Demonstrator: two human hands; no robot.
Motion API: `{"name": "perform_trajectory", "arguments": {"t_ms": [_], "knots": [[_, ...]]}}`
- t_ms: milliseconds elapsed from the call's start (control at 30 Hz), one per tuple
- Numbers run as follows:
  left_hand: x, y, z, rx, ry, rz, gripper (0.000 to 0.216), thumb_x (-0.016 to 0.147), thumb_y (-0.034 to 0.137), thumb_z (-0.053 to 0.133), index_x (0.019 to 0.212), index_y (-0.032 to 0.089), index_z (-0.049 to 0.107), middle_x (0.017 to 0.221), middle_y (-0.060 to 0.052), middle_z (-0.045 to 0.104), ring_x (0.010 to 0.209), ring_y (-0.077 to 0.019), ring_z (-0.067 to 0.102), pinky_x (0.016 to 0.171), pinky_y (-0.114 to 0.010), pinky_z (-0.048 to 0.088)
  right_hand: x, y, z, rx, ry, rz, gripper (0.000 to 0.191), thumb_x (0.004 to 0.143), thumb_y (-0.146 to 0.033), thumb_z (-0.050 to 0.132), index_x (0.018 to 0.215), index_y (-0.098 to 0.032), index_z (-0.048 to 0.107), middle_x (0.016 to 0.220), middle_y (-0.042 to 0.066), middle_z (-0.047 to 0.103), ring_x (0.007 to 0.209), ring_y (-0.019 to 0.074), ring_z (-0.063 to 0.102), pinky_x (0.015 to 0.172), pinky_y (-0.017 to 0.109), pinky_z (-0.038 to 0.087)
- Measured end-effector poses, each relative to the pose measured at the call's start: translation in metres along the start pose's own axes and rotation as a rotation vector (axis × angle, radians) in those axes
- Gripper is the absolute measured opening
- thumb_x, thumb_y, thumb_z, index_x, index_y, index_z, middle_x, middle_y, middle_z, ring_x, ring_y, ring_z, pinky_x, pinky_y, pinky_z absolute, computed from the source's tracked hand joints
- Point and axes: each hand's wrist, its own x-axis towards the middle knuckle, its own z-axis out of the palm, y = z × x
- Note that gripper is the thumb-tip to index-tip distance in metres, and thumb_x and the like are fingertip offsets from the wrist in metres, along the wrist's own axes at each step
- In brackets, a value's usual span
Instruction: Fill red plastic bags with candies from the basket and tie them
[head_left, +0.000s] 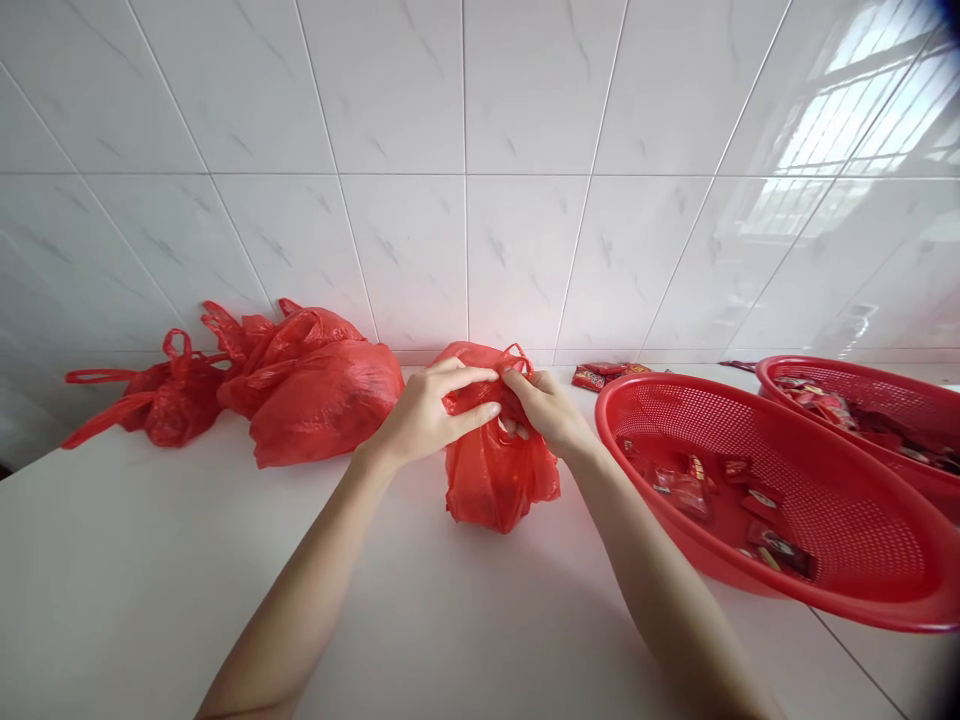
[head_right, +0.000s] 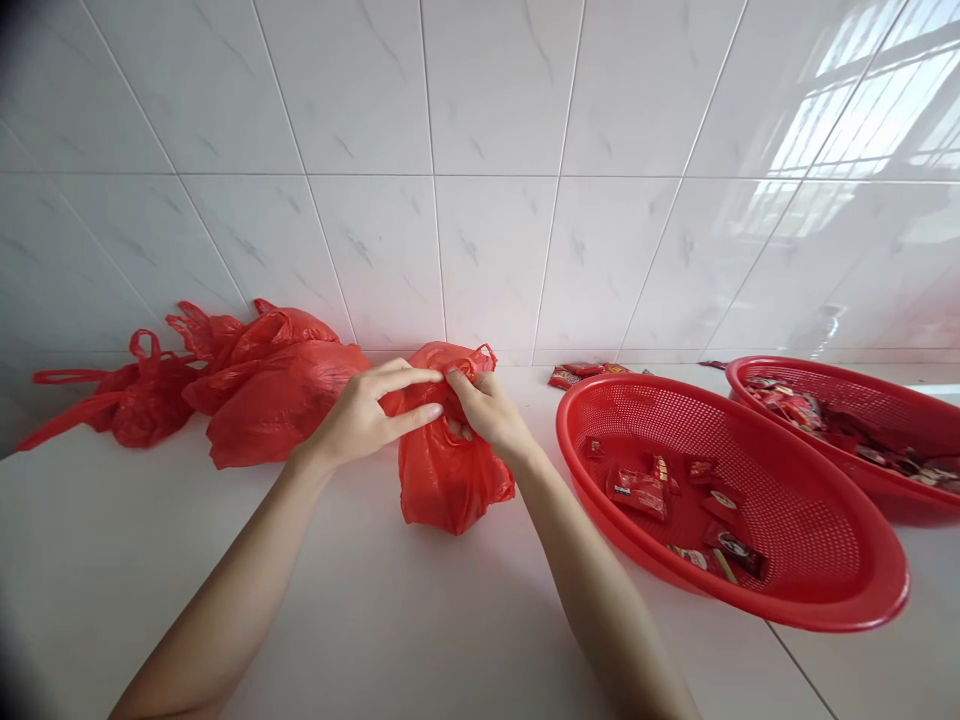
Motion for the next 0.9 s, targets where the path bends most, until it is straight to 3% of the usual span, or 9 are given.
{"name": "perform_trajectory", "arguments": {"t_ms": [133,267,400,467,567,633,767,900], "knots": [[0.000,-0.007,0.002,0.039,-0.022,-0.054,0.039,0.084,0.037,0.068,0.119,0.022,0.070,0.094,-0.002,0.065,0.081,-0.0169,0.061,0.074,-0.031,0.048,0.000,0.000,-0.009,-0.055,-0.125,-0.011,0.052,0.091,-0.061,0.050,0.062,-0.018,0.055,0.056,0.003,0.056,0.050,0.0122,0.050,0.053,0.029,0.041],[0.001,-0.010,0.002,0.003,-0.031,-0.095,0.033,0.085,0.029,0.062,0.115,0.019,0.072,0.091,-0.003,0.065,0.080,-0.0169,0.060,0.073,-0.031,0.047,-0.003,0.000,-0.018,-0.206,-0.262,-0.148,0.026,0.078,-0.034,0.071,0.066,-0.017,0.054,0.062,-0.004,0.046,0.057,0.0089,0.040,0.053,0.026,0.031],[0.002,-0.008,0.001,-0.069,-0.077,-0.153,0.027,0.086,0.021,0.053,0.101,0.022,0.075,0.084,-0.001,0.062,0.081,-0.0173,0.057,0.071,-0.030,0.043,-0.004,0.002,-0.016,-0.371,-0.180,-0.298,0.008,0.073,-0.014,0.064,0.073,-0.017,0.056,0.067,-0.005,0.044,0.062,0.0092,0.038,0.056,0.026,0.030],[0.003,-0.007,0.000,-0.129,-0.104,-0.177,0.023,0.085,0.020,0.051,0.085,0.021,0.074,0.078,0.000,0.059,0.078,-0.0170,0.053,0.068,-0.029,0.039,-0.003,0.003,-0.014,-0.402,-0.127,-0.385,0.009,0.072,-0.010,0.059,0.075,-0.017,0.054,0.071,-0.004,0.047,0.066,0.0100,0.041,0.060,0.026,0.034],[0.004,-0.007,-0.002,-0.318,-0.139,-0.233,0.023,0.082,0.020,0.052,0.060,0.018,0.057,0.065,0.002,0.047,0.065,-0.0142,0.043,0.061,-0.029,0.032,-0.002,0.003,-0.010,-0.407,-0.098,-0.469,0.013,0.071,-0.007,0.054,0.075,-0.018,0.050,0.073,-0.004,0.048,0.068,0.0104,0.043,0.063,0.026,0.037],[0.006,-0.009,-0.002,-0.518,-0.170,-0.289,0.025,0.080,0.021,0.054,0.056,0.018,0.050,0.061,0.002,0.045,0.063,-0.0133,0.042,0.061,-0.029,0.032,-0.003,0.003,-0.009,-0.420,-0.098,-0.502,0.014,0.073,-0.006,0.051,0.079,-0.019,0.052,0.075,-0.004,0.050,0.068,0.0106,0.044,0.064,0.026,0.037],[0.008,-0.017,0.001,-0.920,-0.190,-0.445,0.010,0.074,0.022,0.058,0.066,0.018,0.063,0.066,0.001,0.059,0.069,-0.0153,0.054,0.068,-0.028,0.042,-0.004,0.005,-0.005,-0.490,-0.086,-0.547,0.017,0.078,-0.008,0.051,0.090,-0.020,0.054,0.085,-0.002,0.057,0.070,0.0115,0.049,0.067,0.027,0.041],[0.009,-0.023,0.006,-1.156,-0.195,-0.586,0.013,0.070,0.024,0.059,0.071,0.016,0.069,0.069,-0.003,0.066,0.069,-0.0169,0.060,0.067,-0.028,0.047,-0.002,0.008,-0.004,-0.581,-0.033,-0.559,0.016,0.081,-0.017,0.061,0.095,-0.022,0.053,0.094,0.000,0.059,0.074,0.0130,0.053,0.068,0.029,0.043]]}}
